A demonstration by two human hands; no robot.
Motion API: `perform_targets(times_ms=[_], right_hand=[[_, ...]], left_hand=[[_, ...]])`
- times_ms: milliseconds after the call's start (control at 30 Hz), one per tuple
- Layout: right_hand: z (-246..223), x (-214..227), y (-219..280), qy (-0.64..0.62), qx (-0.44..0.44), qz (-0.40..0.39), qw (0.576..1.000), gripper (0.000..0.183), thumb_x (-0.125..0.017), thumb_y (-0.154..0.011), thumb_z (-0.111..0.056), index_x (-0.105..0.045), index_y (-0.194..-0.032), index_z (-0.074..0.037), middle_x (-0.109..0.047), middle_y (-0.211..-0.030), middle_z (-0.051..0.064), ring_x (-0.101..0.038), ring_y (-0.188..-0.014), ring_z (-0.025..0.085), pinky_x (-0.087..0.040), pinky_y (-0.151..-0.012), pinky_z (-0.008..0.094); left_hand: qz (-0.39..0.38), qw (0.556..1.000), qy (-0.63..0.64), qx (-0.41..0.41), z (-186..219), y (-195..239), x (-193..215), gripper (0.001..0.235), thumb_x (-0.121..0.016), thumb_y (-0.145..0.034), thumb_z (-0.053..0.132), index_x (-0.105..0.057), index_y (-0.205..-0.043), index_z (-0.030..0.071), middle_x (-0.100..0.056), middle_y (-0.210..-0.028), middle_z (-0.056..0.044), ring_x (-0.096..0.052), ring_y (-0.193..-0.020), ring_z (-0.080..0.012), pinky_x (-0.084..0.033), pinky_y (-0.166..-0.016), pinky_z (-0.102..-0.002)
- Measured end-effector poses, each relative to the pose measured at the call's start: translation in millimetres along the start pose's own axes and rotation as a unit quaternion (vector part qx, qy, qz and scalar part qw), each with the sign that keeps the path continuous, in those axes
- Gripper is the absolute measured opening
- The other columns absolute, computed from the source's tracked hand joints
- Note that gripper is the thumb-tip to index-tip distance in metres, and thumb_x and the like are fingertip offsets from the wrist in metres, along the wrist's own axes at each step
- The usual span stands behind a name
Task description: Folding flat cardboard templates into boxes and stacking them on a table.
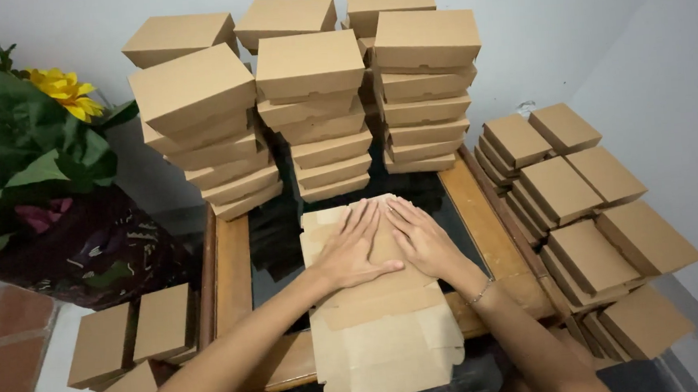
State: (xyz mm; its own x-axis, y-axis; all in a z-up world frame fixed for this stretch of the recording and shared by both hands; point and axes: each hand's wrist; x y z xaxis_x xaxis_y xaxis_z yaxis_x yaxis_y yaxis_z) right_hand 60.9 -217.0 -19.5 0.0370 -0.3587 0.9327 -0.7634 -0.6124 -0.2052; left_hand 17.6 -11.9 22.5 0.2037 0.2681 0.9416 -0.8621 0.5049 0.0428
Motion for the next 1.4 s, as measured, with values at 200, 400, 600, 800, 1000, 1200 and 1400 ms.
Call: perform_targets(times_ms=[200,400,600,800,1000,1200,1400], right_hand=[[5,-6,2,-0.007,0.003,0.021,1.0,0.049,-0.044,-0.104,-0.025,-0.048,-0.15,-0.008,-0.044,-0.158,0.011,-0.033,-0.15,0.03,-0.028,-0.122,0.044],[-1,-1,3,-0.019,-0.005,0.022,1.0,0.049,-0.045,-0.103,-0.023,-0.05,-0.148,-0.006,-0.044,-0.158,0.012,-0.034,-0.148,0.034,-0.029,-0.121,0.045],[-5,3,2,-0.024,-0.007,0.023,0.999,0.047,-0.045,-0.102,-0.021,-0.053,-0.145,-0.004,-0.043,-0.158,0.012,-0.035,-0.148,0.035,-0.032,-0.119,0.048],[-8,6,2,-0.038,-0.02,0.013,0.999,0.049,-0.044,-0.101,-0.021,-0.051,-0.147,-0.004,-0.041,-0.16,0.011,-0.034,-0.148,0.035,-0.031,-0.119,0.052],[-1,-2,4,-0.024,-0.014,0.019,0.999,0.05,-0.044,-0.1,-0.021,-0.05,-0.147,-0.003,-0.039,-0.161,0.011,-0.033,-0.149,0.034,-0.032,-0.119,0.053],[2,-2,5,-0.039,-0.022,0.011,0.999,0.05,-0.042,-0.101,-0.023,-0.051,-0.146,-0.003,-0.037,-0.163,0.009,-0.032,-0.15,0.033,-0.032,-0.118,0.053],[0,-1,5,-0.019,-0.027,0.023,0.999,0.049,-0.044,-0.1,-0.021,-0.052,-0.145,-0.006,-0.038,-0.162,0.007,-0.033,-0.149,0.032,-0.032,-0.118,0.052]], left_hand=[[-0.003,1.0,-0.008,0.011,-13,12,0,0.117,-0.04,-0.085,0.085,-0.02,-0.159,-0.003,-0.012,-0.171,-0.016,-0.002,-0.159,-0.0309,0.001,-0.13,-0.048],[0.019,0.997,-0.061,0.046,-32,36,5,0.11,-0.039,-0.088,0.084,-0.026,-0.158,0.0,-0.017,-0.17,-0.012,-0.006,-0.158,-0.0294,0.004,-0.128,-0.05],[0.052,0.993,0.026,0.107,-46,61,5,0.091,-0.049,-0.095,0.069,-0.027,-0.16,0.008,-0.02,-0.17,-0.007,-0.015,-0.157,-0.027,-0.004,-0.127,-0.057],[0.097,0.989,0.032,0.108,-50,59,-5,0.089,-0.056,-0.093,0.066,-0.033,-0.158,0.01,-0.027,-0.169,-0.007,-0.021,-0.156,-0.0258,-0.011,-0.128,-0.053],[0.138,0.985,0.036,0.093,-54,57,-13,0.086,-0.061,-0.091,0.062,-0.038,-0.157,0.012,-0.034,-0.166,-0.008,-0.027,-0.154,-0.0287,-0.024,-0.125,-0.053],[0.133,0.986,0.015,0.102,-56,55,-17,0.085,-0.059,-0.09,0.065,-0.04,-0.156,0.014,-0.036,-0.165,-0.005,-0.029,-0.154,-0.0243,-0.025,-0.125,-0.049],[0.137,0.986,0.016,0.098,-55,56,-16,0.082,-0.057,-0.094,0.061,-0.04,-0.155,0.01,-0.036,-0.165,-0.008,-0.032,-0.153,-0.0257,-0.027,-0.124,-0.049]])
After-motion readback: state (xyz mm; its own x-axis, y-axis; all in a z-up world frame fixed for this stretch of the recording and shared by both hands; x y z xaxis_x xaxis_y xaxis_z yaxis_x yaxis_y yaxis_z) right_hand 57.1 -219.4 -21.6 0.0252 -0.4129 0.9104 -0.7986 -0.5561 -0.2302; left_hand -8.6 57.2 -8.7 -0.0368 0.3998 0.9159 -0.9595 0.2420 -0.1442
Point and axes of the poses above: each hand's wrist, its own y-axis away from the middle knuckle, its own x-axis out of the back of the hand, z = x × y
